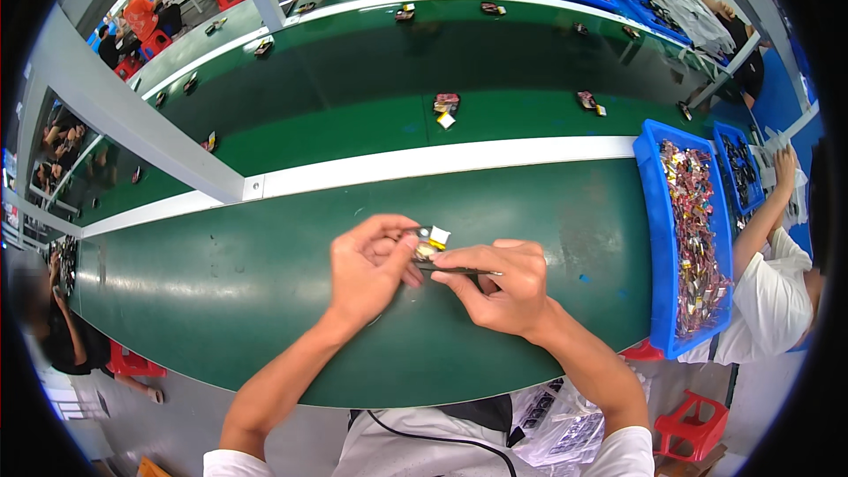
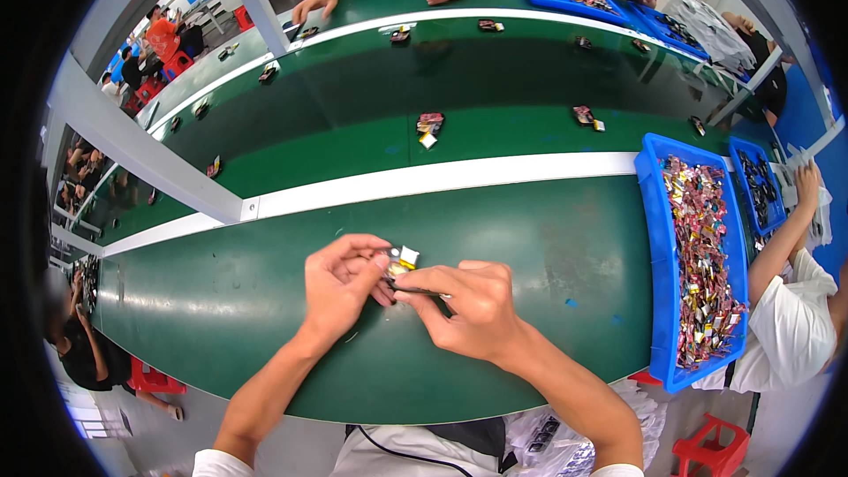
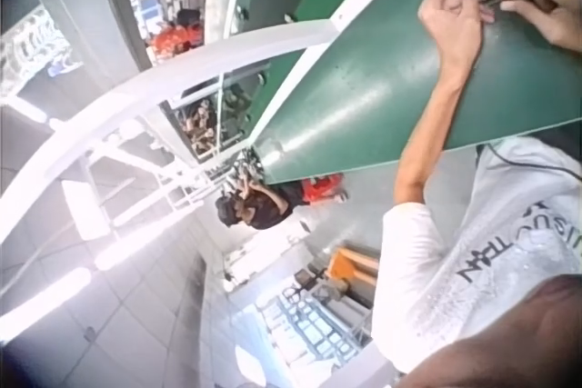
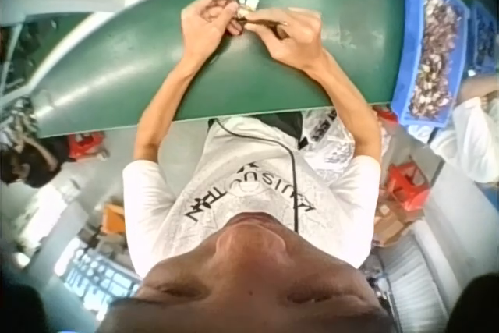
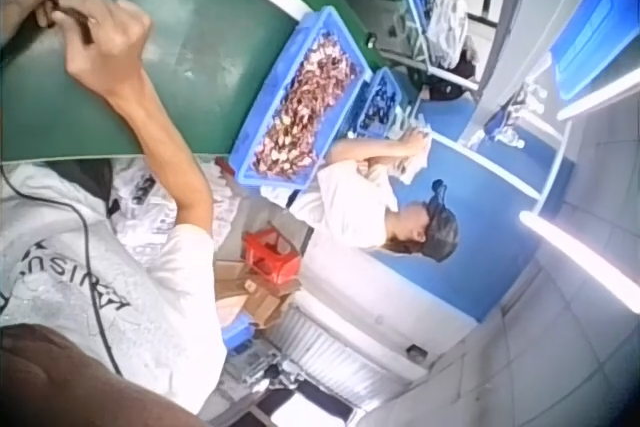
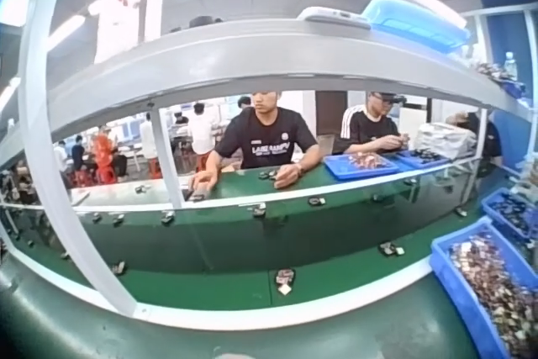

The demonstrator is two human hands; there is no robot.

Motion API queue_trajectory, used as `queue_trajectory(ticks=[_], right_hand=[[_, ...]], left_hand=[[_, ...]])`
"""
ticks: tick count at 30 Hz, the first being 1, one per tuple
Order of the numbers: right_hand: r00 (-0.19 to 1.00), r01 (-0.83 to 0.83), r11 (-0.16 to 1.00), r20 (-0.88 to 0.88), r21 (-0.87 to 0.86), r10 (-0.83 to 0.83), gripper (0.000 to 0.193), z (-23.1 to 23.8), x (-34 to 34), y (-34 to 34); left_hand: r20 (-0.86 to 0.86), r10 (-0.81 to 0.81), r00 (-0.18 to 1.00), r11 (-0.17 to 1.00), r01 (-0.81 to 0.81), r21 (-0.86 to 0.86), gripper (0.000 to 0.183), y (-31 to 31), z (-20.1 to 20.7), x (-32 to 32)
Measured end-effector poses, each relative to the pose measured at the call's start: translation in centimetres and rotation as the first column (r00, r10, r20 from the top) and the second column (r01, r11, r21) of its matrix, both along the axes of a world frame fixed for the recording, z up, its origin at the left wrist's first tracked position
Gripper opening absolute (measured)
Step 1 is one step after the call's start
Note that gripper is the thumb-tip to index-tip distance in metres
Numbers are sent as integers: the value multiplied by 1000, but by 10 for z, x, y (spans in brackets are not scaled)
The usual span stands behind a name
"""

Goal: Assembling small electronic components using tweezers on a factory conveyor belt.

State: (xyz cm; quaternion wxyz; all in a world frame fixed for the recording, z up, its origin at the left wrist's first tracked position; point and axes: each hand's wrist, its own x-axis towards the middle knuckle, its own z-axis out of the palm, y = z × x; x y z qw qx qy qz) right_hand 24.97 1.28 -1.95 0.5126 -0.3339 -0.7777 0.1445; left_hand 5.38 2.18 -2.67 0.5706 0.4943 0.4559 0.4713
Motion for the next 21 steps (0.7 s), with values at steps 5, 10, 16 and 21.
queue_trajectory(ticks=[5, 10, 16, 21], right_hand=[[988, 106, 994, -108, -30, -109, 19, 7, 6, 3], [988, 97, 995, -116, -29, -100, 17, 1, 6, 7], [992, 112, 993, -59, 27, -110, 12, -1, 8, 8], [992, 100, 990, -83, 103, -92, 16, -7, 9, 11]], left_hand=[[-210, 241, 947, 966, -215, 142, 18, 92, 5, -35], [-668, 410, 622, 912, -302, 278, 18, 170, 26, -75], [-826, 563, 36, 817, 127, 562, 20, 194, 37, -64], [-789, 279, 547, 764, 371, 527, 24, 208, 32, 11]])
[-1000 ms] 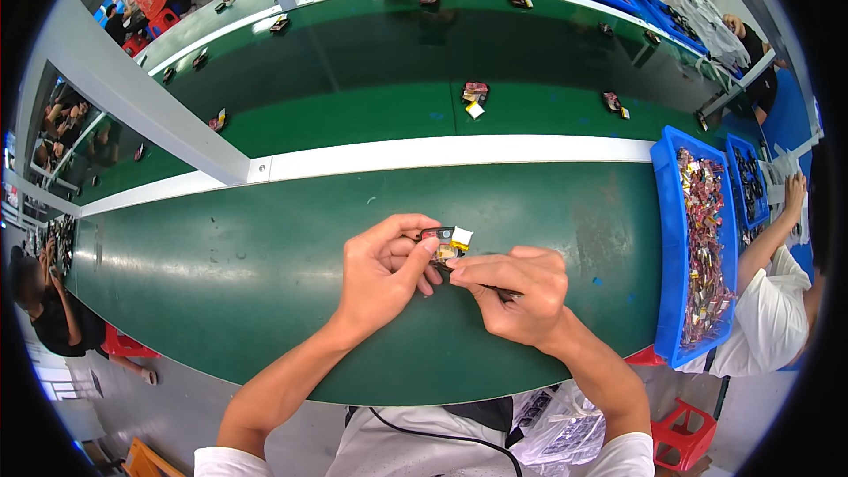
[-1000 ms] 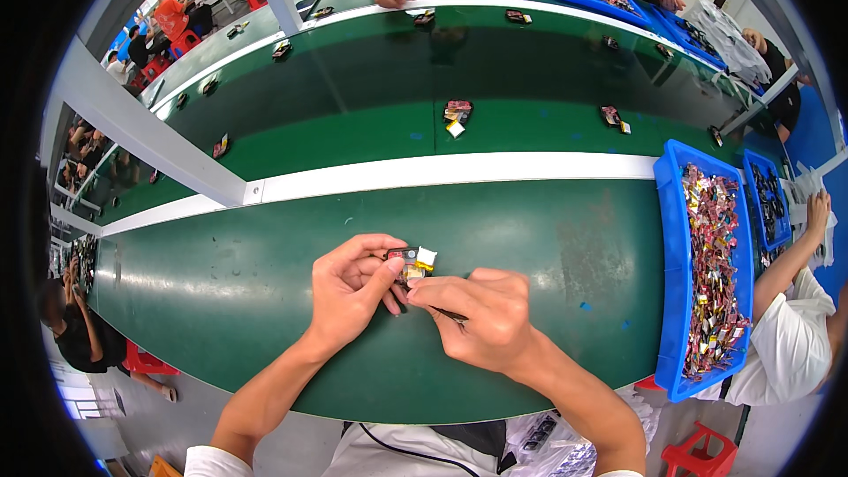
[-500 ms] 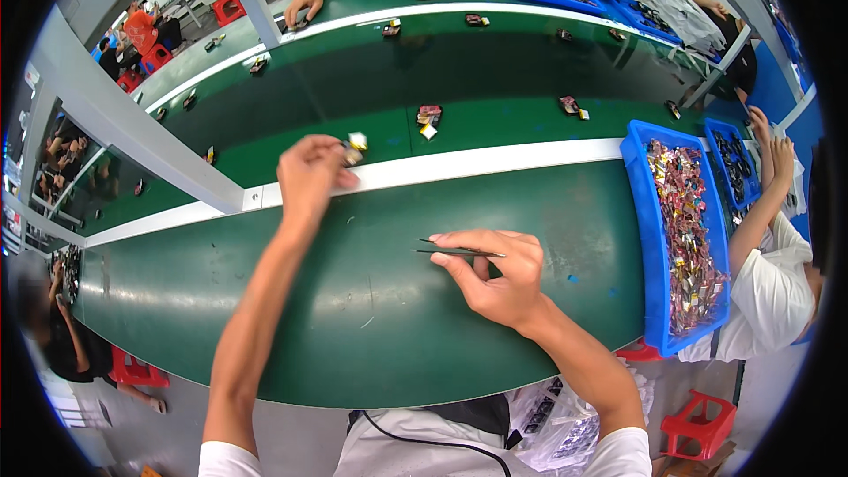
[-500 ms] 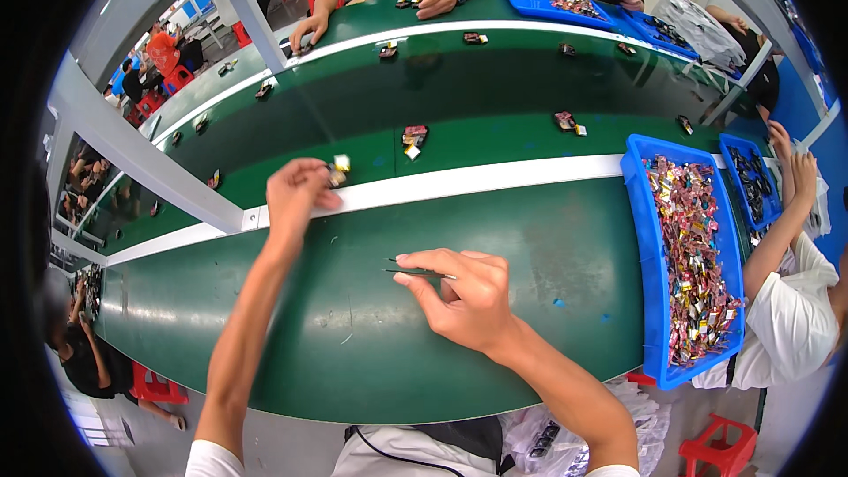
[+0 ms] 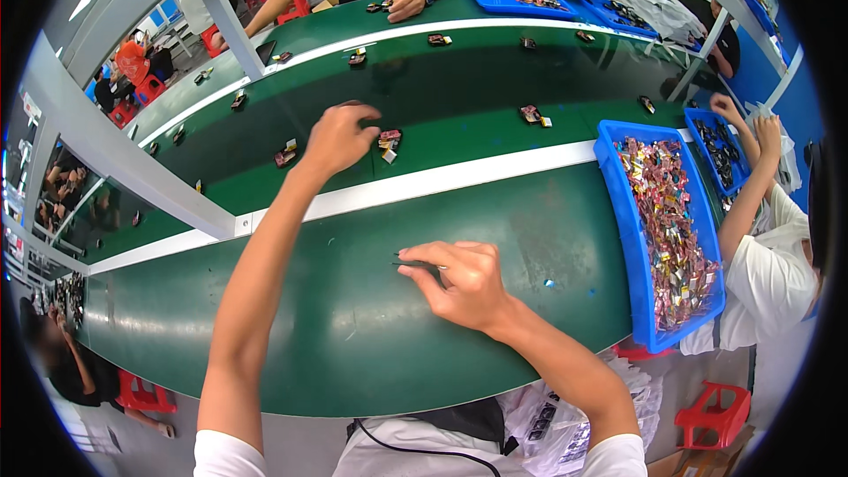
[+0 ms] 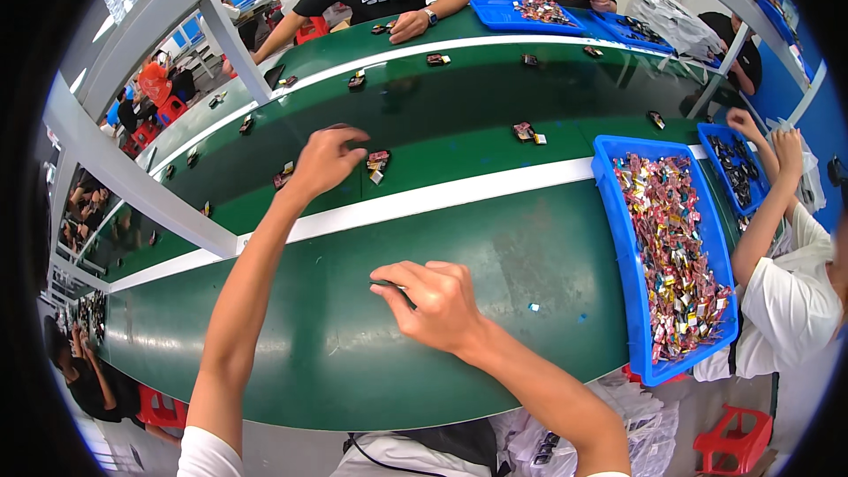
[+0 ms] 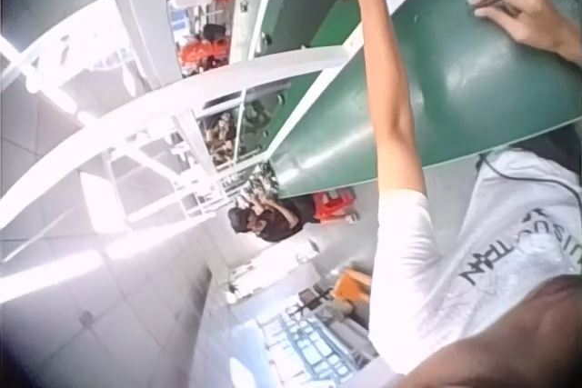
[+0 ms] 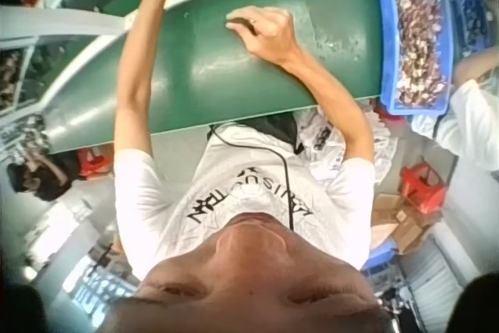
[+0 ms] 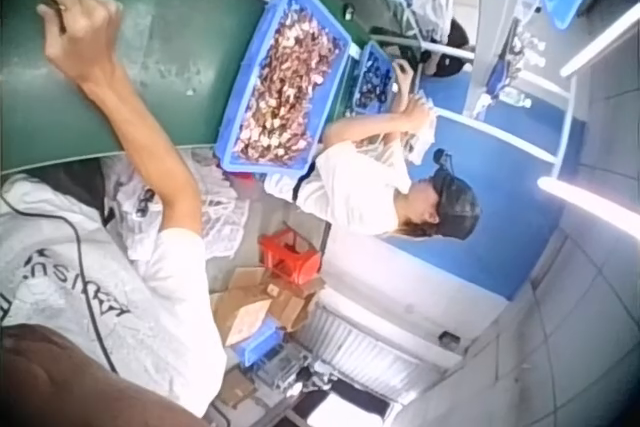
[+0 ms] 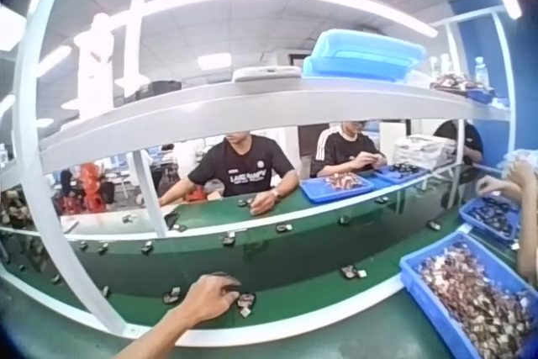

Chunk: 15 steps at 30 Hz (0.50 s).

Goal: Assembling small electronic components using tweezers on a factory conveyor belt.

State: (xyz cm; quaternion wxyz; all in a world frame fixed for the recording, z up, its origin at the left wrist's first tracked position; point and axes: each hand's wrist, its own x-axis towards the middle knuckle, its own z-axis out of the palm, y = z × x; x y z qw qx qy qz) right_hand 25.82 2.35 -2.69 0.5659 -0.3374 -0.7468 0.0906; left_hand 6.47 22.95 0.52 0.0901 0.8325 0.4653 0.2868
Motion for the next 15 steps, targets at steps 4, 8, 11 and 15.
queue_trajectory(ticks=[4, 8, 11, 15], right_hand=[[997, 68, 993, 47, -95, -64, 13, 4, 1, -3], [996, 91, 981, 13, -170, -90, 14, 6, 2, -3], [997, 72, 974, -12, -213, -76, 14, 8, 1, -5], [996, 54, 976, -53, -211, -66, 14, 5, 0, -4]], left_hand=[[-178, 0, 984, 993, -21, -112, 26, 11, -3, 21], [-205, 18, 979, 995, -38, -94, 24, 16, -6, 16], [-214, 48, 976, 996, -64, -66, 25, 21, -9, 5], [68, 72, 995, 883, -32, -468, 19, 15, -3, -8]])
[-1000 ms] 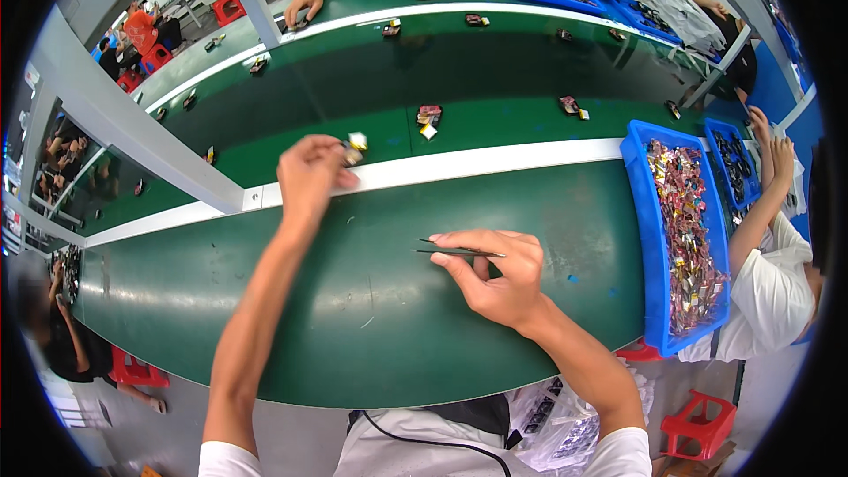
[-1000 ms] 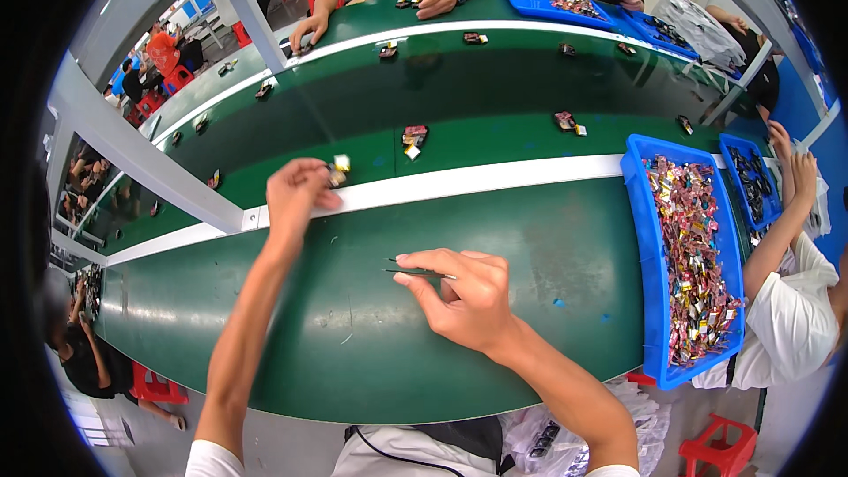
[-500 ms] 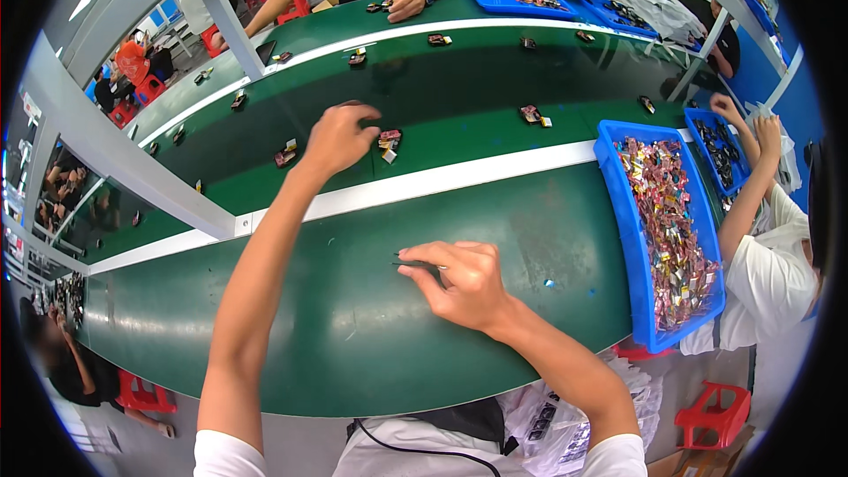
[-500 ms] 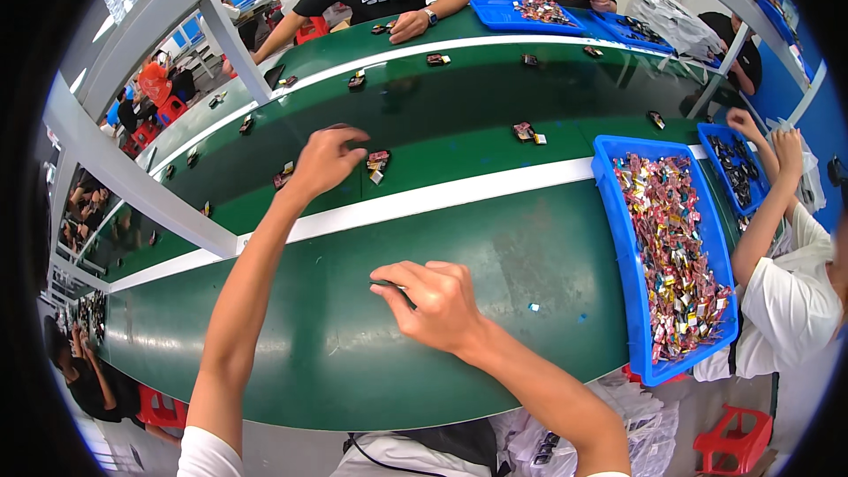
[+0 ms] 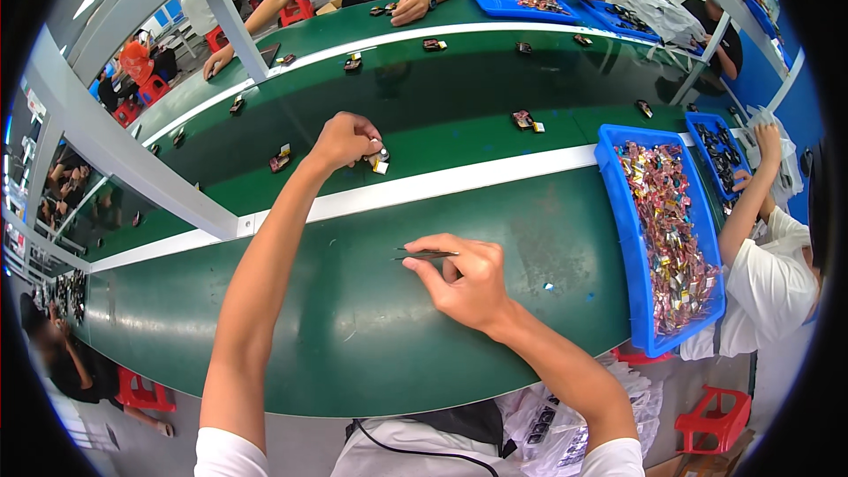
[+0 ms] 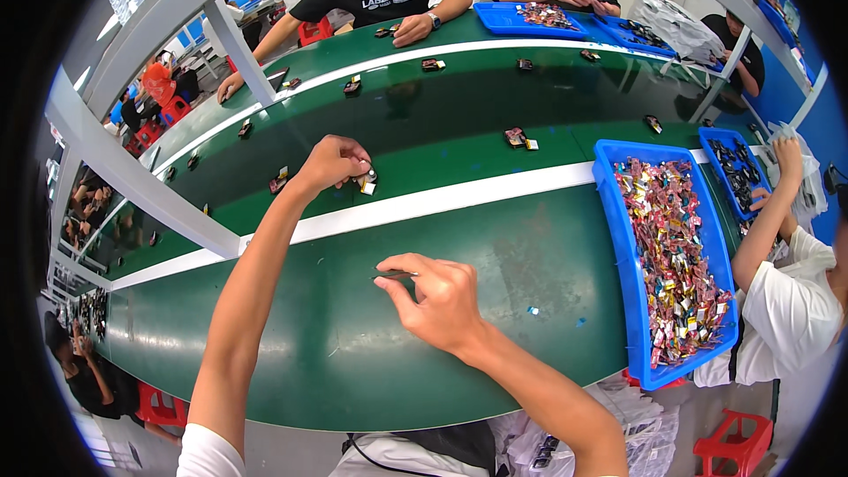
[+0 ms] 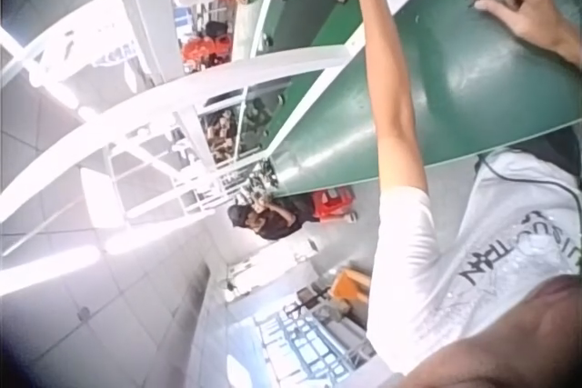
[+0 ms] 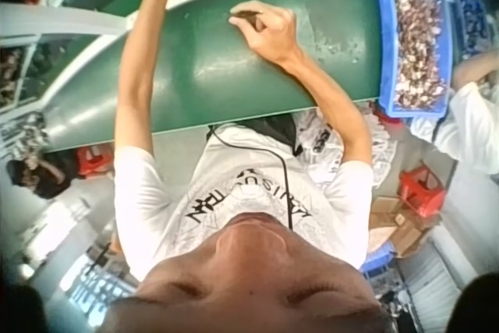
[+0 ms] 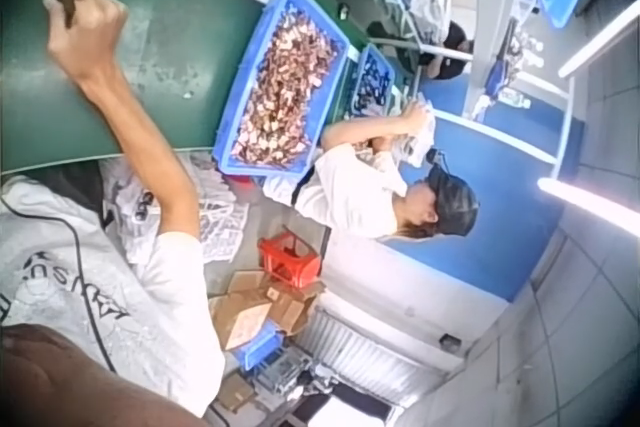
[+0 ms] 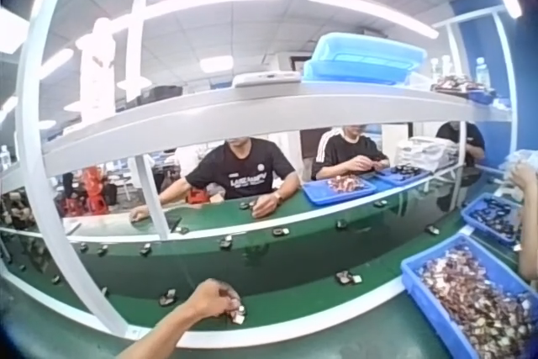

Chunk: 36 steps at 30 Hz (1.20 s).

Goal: Assembling small electronic components using tweezers on a factory conveyor belt.

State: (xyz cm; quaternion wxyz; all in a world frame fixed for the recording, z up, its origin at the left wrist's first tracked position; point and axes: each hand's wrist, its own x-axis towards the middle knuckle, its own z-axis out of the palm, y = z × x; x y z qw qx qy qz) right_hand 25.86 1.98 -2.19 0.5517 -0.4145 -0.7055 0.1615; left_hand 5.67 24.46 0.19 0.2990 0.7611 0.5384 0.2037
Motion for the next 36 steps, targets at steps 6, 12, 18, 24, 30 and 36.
queue_trajectory(ticks=[6, 12, 18, 24, 30, 36], right_hand=[[991, -21, 995, -133, -98, 8, 16, -6, -2, 3], [908, -256, 897, -408, -361, 95, 12, 1, -1, 2], [772, -451, 777, -629, -439, 93, 16, 15, -1, -4], [816, -435, 783, -563, -446, 132, 16, 5, -3, -5], [898, -338, 827, -416, -449, 141, 13, 4, -6, -7], [934, -271, 861, -334, -430, 127, 12, 3, -8, -13]], left_hand=[[363, 164, 917, 961, -65, -270, 12, -54, 16, -20], [501, 256, 827, 949, -116, -293, 14, -134, 14, -35], [535, 410, 739, 871, -144, -470, 16, -201, 4, -37], [605, 422, 675, 867, -106, -486, 17, -216, -9, -25], [667, 426, 611, 869, -70, -491, 18, -223, -15, -21], [688, 380, 618, 902, -84, -423, 23, -228, -15, -13]])
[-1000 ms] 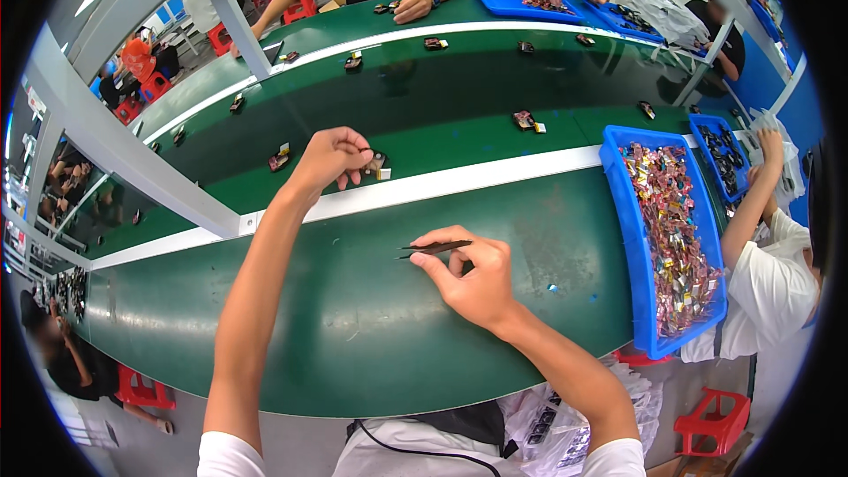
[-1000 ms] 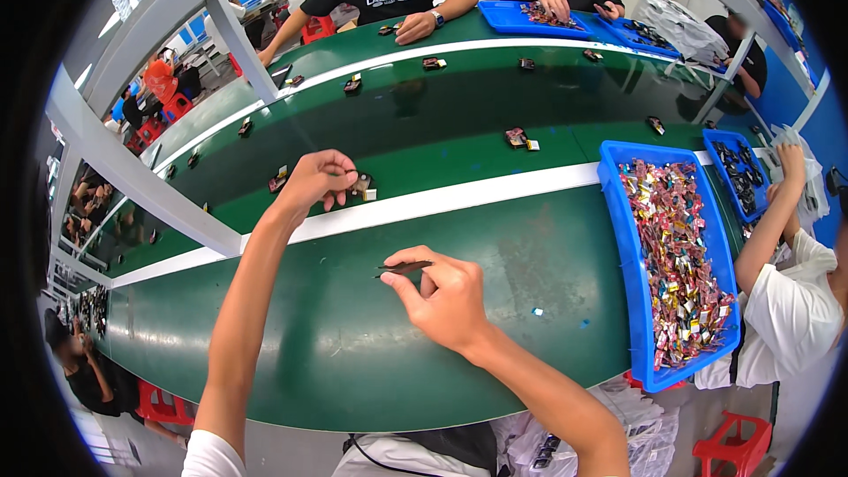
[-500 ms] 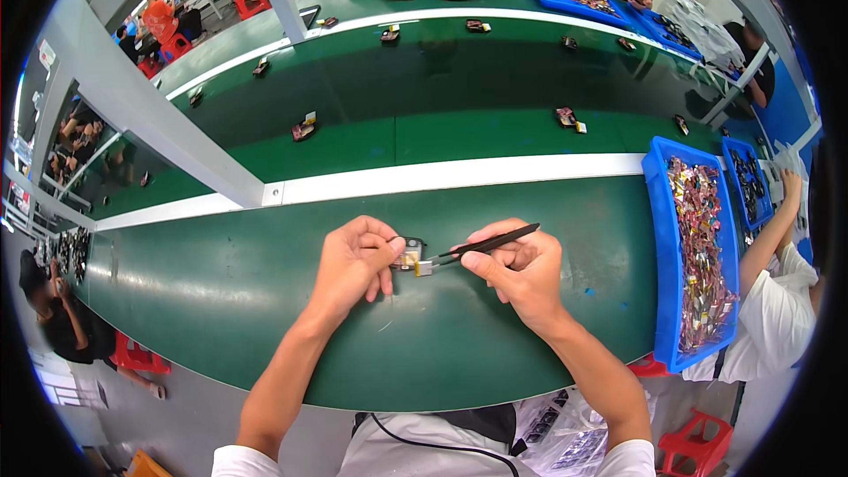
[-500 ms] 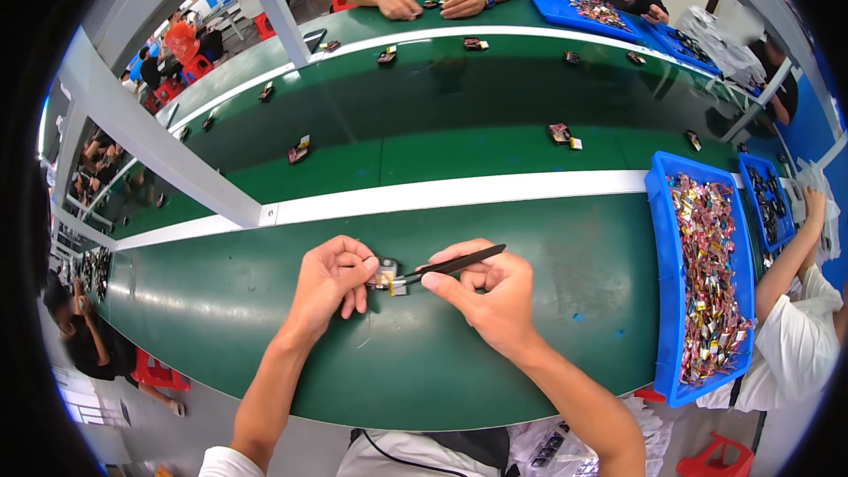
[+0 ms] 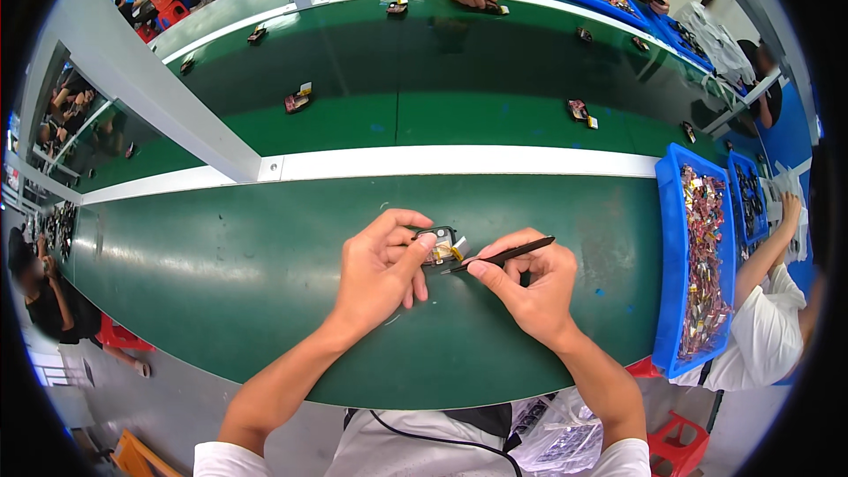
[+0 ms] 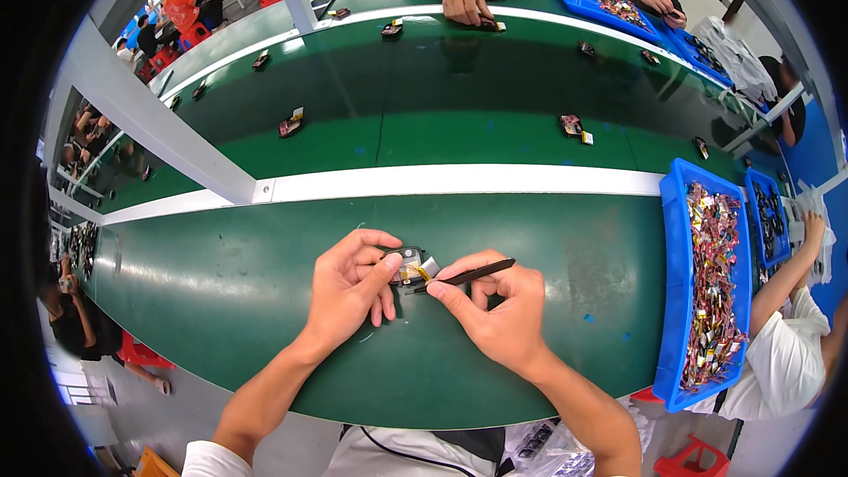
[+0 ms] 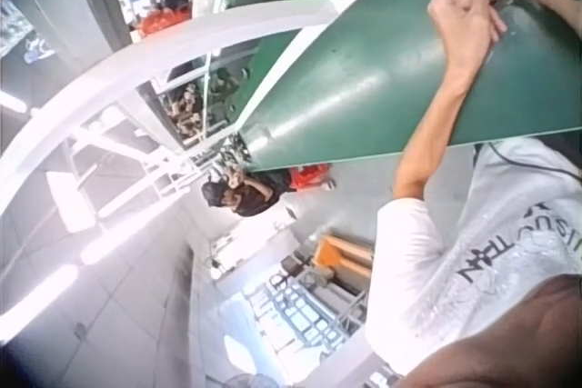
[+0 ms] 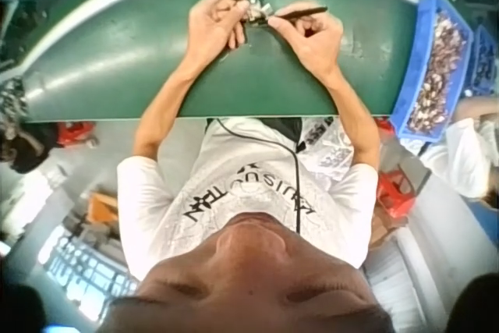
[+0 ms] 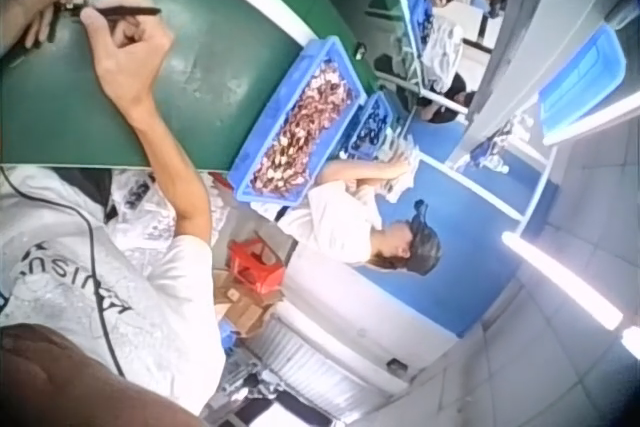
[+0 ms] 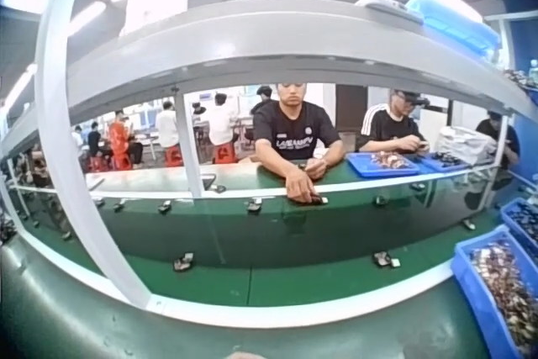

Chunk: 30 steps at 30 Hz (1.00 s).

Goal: Assembling small electronic components using tweezers on a factory conveyor belt.

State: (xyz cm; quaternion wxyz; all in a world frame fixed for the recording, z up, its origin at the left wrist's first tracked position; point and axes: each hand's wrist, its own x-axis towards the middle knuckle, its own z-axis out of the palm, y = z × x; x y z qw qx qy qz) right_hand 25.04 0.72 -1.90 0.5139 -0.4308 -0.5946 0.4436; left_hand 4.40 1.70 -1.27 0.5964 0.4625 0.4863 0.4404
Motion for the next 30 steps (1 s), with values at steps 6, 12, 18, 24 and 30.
queue_trajectory(ticks=[6, 12, 18, 24, 30], right_hand=[[999, 49, 998, 22, 28, -50, 13, 1, 0, 2], [991, 61, 996, 116, 62, -67, 13, 2, 2, 2], [994, 40, 999, 104, 30, -43, 14, 1, 1, 1], [996, -19, 984, -84, -178, 4, 13, 1, 6, 4], [979, -75, 932, -203, -354, 2, 12, 13, 7, 7]], left_hand=[[-20, 12, 1000, 1000, -12, 15, 25, -6, -4, 7], [-25, 4, 1000, 999, -3, 40, 25, -8, -7, 11], [-6, 25, 1000, 999, -25, 31, 21, -8, -6, 14], [16, 24, 1000, 998, -25, 63, 22, -11, -7, 15], [41, -10, 999, 995, 5, 104, 25, -12, -11, 14]])
